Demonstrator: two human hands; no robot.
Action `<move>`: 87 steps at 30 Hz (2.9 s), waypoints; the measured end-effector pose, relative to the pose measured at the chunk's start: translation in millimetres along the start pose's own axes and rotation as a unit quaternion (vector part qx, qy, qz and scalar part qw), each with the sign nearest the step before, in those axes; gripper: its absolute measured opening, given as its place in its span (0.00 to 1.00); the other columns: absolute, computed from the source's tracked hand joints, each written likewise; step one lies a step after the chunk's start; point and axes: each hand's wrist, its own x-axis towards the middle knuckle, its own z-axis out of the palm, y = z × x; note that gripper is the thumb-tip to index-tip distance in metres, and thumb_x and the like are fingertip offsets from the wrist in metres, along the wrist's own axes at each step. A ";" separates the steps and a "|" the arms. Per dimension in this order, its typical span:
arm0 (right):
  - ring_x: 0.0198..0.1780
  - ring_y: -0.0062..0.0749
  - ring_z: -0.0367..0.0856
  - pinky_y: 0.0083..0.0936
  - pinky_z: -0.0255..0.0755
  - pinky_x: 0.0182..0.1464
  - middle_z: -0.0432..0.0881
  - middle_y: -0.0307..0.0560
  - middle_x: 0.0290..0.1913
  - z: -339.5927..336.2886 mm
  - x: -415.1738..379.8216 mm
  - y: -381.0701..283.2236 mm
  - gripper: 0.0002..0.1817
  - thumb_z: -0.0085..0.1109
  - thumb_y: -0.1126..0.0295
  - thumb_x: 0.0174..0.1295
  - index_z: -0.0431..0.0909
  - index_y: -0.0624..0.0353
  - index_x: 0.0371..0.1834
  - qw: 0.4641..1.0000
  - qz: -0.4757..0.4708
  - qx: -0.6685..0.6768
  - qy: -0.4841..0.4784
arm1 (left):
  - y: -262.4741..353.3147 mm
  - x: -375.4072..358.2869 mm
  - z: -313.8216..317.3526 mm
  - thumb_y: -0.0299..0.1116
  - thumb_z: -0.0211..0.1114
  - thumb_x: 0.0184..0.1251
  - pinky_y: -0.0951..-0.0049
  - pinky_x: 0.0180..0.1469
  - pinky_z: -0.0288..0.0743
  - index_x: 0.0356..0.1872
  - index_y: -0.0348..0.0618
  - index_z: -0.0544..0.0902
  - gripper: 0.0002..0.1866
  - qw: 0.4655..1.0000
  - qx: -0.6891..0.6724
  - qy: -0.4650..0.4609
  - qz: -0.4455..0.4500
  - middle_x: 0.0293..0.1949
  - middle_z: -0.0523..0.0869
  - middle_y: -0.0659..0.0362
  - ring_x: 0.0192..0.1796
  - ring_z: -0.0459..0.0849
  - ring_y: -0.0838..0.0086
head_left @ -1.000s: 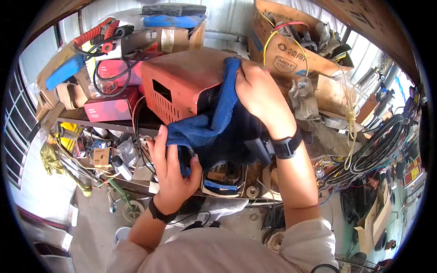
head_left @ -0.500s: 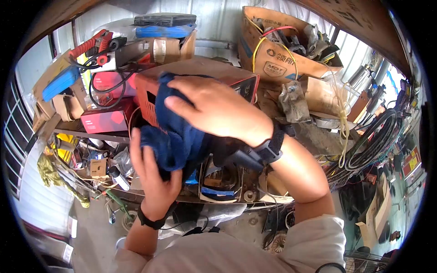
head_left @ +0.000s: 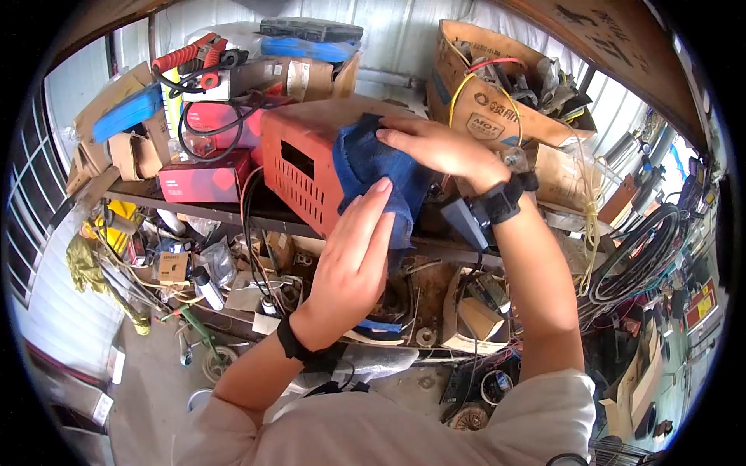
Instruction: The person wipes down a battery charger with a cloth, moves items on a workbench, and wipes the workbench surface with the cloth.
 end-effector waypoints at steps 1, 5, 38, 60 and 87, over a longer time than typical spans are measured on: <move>0.59 0.49 0.76 0.31 0.67 0.62 0.79 0.60 0.56 4.2 0.1 0.1 0.27 0.47 0.52 0.68 0.74 0.65 0.58 0.998 -0.025 -0.036 0.051 | -1.2 -3.4 1.4 0.14 0.57 0.54 0.52 0.65 0.66 0.54 0.23 0.70 0.22 1.000 -0.011 0.011 -0.007 0.63 0.68 0.37 0.64 0.71 0.46; 0.60 0.53 0.75 0.34 0.67 0.62 0.78 0.57 0.57 21.8 -19.9 -17.0 0.25 0.42 0.53 0.70 0.72 0.54 0.63 0.994 -0.073 0.047 0.070 | -9.8 -20.4 -0.7 0.13 0.61 0.52 0.50 0.67 0.61 0.60 0.26 0.62 0.31 0.997 -0.032 0.062 -0.017 0.64 0.63 0.33 0.66 0.65 0.38; 0.34 0.56 0.84 0.42 0.77 0.39 0.82 0.65 0.30 -68.1 -11.9 114.9 0.13 0.57 0.66 0.58 0.81 0.66 0.37 0.853 0.084 -0.211 0.470 | 10.1 2.5 57.3 0.17 0.57 0.57 0.62 0.66 0.65 0.63 0.25 0.62 0.29 0.982 -0.108 -0.127 -0.092 0.69 0.59 0.43 0.67 0.66 0.47; 0.77 0.34 0.46 0.28 0.42 0.75 0.53 0.46 0.76 -18.2 64.7 -37.3 0.28 0.39 0.55 0.75 0.57 0.57 0.73 0.959 -0.101 -0.026 -0.264 | 7.8 -6.1 24.4 0.23 0.59 0.55 0.63 0.60 0.70 0.55 0.28 0.74 0.23 0.978 0.176 -0.112 -0.022 0.67 0.65 0.44 0.56 0.74 0.53; 0.39 0.47 0.85 0.36 0.79 0.44 0.83 0.61 0.36 -117.0 21.0 76.8 0.18 0.63 0.72 0.53 0.80 0.61 0.48 0.959 0.222 -0.175 0.024 | 16.1 45.4 107.6 0.25 0.55 0.59 0.72 0.67 0.66 0.55 0.22 0.74 0.23 0.980 0.123 -0.156 0.002 0.67 0.63 0.44 0.69 0.65 0.59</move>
